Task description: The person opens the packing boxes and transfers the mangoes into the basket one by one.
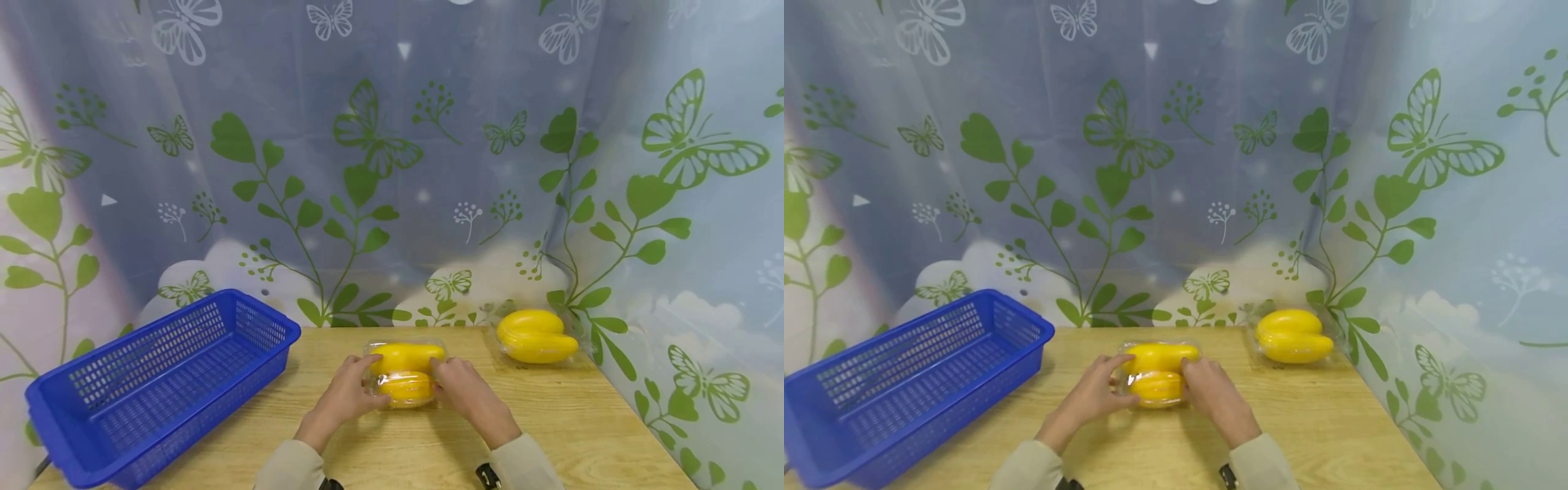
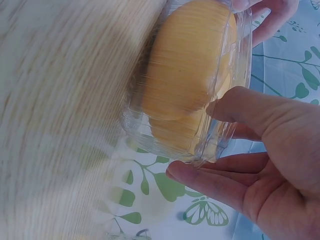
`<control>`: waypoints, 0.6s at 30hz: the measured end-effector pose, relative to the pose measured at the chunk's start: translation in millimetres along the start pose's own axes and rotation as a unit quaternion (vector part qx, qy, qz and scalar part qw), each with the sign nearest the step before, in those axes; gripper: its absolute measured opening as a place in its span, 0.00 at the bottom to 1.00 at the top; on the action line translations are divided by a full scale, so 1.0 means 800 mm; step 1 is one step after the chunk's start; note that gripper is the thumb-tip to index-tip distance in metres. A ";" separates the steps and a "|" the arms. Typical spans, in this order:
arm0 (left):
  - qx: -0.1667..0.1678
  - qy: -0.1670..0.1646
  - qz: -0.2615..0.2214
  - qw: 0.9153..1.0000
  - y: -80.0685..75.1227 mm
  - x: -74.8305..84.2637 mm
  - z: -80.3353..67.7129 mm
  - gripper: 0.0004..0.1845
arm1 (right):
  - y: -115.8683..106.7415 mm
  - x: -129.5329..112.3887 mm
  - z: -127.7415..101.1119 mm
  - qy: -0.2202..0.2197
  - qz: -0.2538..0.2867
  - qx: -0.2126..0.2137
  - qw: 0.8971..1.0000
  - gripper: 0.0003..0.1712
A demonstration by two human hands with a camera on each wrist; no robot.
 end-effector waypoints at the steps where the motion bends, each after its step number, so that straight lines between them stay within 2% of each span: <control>1: 0.000 0.001 0.000 1.000 0.000 0.000 0.000 0.41 | 0.000 0.000 0.000 0.001 0.000 0.000 1.000 0.10; 8: -0.001 -0.001 -0.002 1.000 0.000 0.000 -0.001 0.41 | 0.001 0.002 0.000 -0.006 -0.001 -0.002 1.000 0.14; 13: -0.001 -0.001 0.010 1.000 0.001 -0.001 0.000 0.41 | 0.000 0.001 -0.001 -0.014 -0.010 -0.001 1.000 0.13; 18: -0.002 0.001 0.018 1.000 0.002 -0.001 0.001 0.41 | -0.001 0.000 -0.001 -0.003 -0.005 -0.005 1.000 0.13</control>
Point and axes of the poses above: each hand's wrist, its own z-axis towards the middle knuckle, its own y-axis out of the palm, x = y × z, the point moved 2 cm from there along z, towards the middle knuckle, and after that the axes turned 15 degrees about z, right-handed, at the moved point
